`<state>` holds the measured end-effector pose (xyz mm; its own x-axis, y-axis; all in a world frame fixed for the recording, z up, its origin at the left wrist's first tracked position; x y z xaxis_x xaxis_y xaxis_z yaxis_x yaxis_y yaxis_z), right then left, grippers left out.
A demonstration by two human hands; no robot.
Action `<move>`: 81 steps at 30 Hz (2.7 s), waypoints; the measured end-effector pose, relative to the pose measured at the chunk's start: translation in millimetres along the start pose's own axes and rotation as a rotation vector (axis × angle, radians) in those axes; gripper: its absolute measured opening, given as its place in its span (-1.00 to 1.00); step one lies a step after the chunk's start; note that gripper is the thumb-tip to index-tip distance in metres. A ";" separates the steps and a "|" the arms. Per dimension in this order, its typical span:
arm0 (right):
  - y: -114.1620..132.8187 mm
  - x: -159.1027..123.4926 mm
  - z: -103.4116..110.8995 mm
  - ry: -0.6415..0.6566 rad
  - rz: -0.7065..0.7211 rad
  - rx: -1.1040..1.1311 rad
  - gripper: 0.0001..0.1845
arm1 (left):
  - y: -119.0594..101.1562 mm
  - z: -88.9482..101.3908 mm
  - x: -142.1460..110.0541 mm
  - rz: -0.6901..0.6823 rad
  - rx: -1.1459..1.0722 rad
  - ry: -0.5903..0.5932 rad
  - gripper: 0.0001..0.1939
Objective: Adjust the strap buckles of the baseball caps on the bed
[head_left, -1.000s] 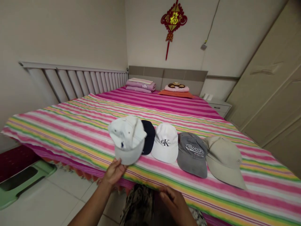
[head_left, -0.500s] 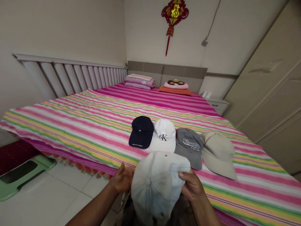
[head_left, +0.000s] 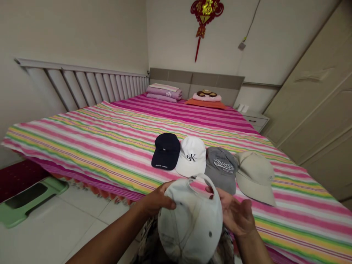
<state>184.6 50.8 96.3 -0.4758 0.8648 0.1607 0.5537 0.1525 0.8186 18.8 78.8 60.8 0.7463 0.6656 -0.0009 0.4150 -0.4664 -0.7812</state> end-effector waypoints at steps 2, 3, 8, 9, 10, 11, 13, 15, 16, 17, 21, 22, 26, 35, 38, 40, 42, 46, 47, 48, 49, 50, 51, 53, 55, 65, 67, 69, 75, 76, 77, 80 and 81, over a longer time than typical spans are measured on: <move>9.2 4.4 -9.5 0.014 -0.023 -0.054 -0.38 | 1.9 1.4 -4.2 0.049 0.087 -0.052 -0.33; 11.9 6.0 -12.9 -0.002 -0.047 -0.093 -0.40 | 2.5 0.5 -5.6 0.064 0.118 -0.061 -0.34; 10.7 2.4 -20.9 -0.155 -0.154 -0.229 -0.74 | -3.1 -38.1 -2.3 0.053 0.016 0.207 -0.34; 9.6 0.8 -22.1 -0.169 -0.150 -0.223 -0.75 | -6.0 -46.7 -0.5 0.038 -0.060 0.263 -0.36; 8.9 -0.6 -23.0 -0.181 -0.139 -0.212 -0.75 | -8.8 -52.6 1.8 0.025 -0.134 0.292 -0.40; 8.4 -1.5 -23.9 -0.187 -0.126 -0.208 -0.75 | -11.1 -55.8 4.5 0.011 -0.191 0.295 -0.44; 7.6 -1.6 -25.5 -0.178 -0.107 -0.218 -0.75 | -13.3 -56.2 10.7 -0.008 -0.230 0.249 -0.59; 7.4 0.2 -26.8 -0.165 -0.097 -0.237 -0.75 | -12.6 -54.0 15.7 -0.004 -0.213 0.184 -0.74; 7.5 1.5 -27.5 -0.160 -0.092 -0.249 -0.74 | -11.1 -53.6 17.5 0.017 -0.196 0.158 -0.77; 7.9 2.9 -28.3 -0.157 -0.086 -0.262 -0.73 | -8.7 -53.6 18.6 0.052 -0.178 0.136 -0.79; 10.4 5.6 -30.1 -0.186 -0.074 -0.357 -0.67 | 0.8 -52.3 18.3 0.216 -0.085 0.018 -0.77; 11.3 5.5 -30.6 -0.199 -0.072 -0.388 -0.67 | 0.8 -50.8 17.7 0.226 -0.064 -0.025 -0.79; 15.8 4.4 -35.3 -0.247 -0.032 -0.467 -0.69 | -5.6 -54.0 16.2 0.175 0.009 -0.060 -0.76; -3.7 13.4 -46.1 -0.237 -0.066 -0.218 -0.69 | -9.5 -60.0 6.7 0.109 -0.039 0.043 -0.69; -7.4 17.9 -49.0 -0.218 -0.071 -0.198 -0.71 | -9.0 -53.6 5.8 0.109 -0.046 0.003 -0.76; -7.8 20.3 -51.8 -0.216 -0.074 -0.199 -0.71 | -10.3 -49.6 5.4 0.104 -0.004 -0.040 -0.81; -7.0 22.3 -54.6 -0.222 -0.076 -0.214 -0.71 | -13.2 -47.2 4.3 0.086 0.027 -0.068 -0.80; -7.0 26.2 -59.1 -0.236 -0.080 -0.226 -0.74 | -21.2 -46.0 -0.4 0.027 0.080 -0.061 -0.71; -7.9 27.2 -59.5 -0.247 -0.078 -0.205 -0.74 | -23.3 -45.1 -2.1 0.011 0.094 -0.062 -0.70; -9.0 28.2 -60.0 -0.259 -0.076 -0.177 -0.75 | -25.2 -43.9 -3.8 -0.004 0.109 -0.065 -0.68; -10.4 29.2 -60.5 -0.271 -0.076 -0.148 -0.76 | -26.8 -42.7 -5.5 -0.015 0.123 -0.066 -0.67; -11.9 30.3 -61.5 -0.277 -0.078 -0.128 -0.76 | -27.8 -41.9 -6.9 -0.023 0.136 -0.058 -0.66; -13.1 31.5 -63.1 -0.274 -0.084 -0.120 -0.77 | -28.4 -41.4 -8.1 -0.029 0.144 -0.044 -0.66; -14.2 34.3 -67.6 -0.241 -0.098 -0.154 -0.76 | -29.1 -40.8 -10.0 -0.040 0.143 -0.017 -0.66; -13.6 37.4 -72.0 -0.193 -0.107 -0.220 -0.74 | -30.2 -38.6 -11.5 -0.062 0.122 -0.023 -0.69; -24.6 57.7 -75.7 -0.091 -0.142 -0.159 -0.68 | -40.4 -22.2 -15.7 -0.209 0.028 -0.078 -0.69; -26.9 59.3 -76.5 -0.092 -0.140 -0.144 -0.68 | -41.2 -20.8 -14.3 -0.185 0.043 -0.093 -0.67; -28.2 59.9 -76.7 -0.102 -0.141 -0.142 -0.68 | -43.5 -22.7 -12.6 -0.189 0.035 -0.078 -0.62; -15.3 62.1 -56.9 -0.212 -0.067 -0.234 -0.70 | -52.6 -29.7 -13.5 -0.293 0.055 0.016 -0.65; -9.0 61.6 -49.0 -0.274 -0.020 -0.244 -0.70 | -56.6 -31.1 -15.1 -0.341 0.060 0.045 -0.67; -3.2 60.9 -42.0 -0.327 0.022 -0.246 -0.70 | -60.5 -31.4 -16.9 -0.381 0.065 0.063 -0.70; 3.1 63.9 -33.3 -0.334 0.043 -0.220 -0.71 | -68.6 -23.4 -21.8 -0.403 0.078 0.004 -0.68; 0.3 67.5 -34.5 -0.281 0.010 -0.193 -0.71 | -70.6 -18.4 -23.9 -0.388 0.067 -0.038 -0.64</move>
<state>129.1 92.7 126.4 -0.2491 0.9679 0.0333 0.4054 0.0730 0.9112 -18.7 85.1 127.5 0.5204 0.8064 0.2809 0.6267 -0.1372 -0.7671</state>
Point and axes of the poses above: each hand's wrist, its own x-axis towards the middle knuckle, its own z-axis out of the back of the hand, y = z × x, the point moved 7 cm from there along x, towards the middle knuckle, and after that the axes turned 8 degrees about y, right-handed, at the moved point
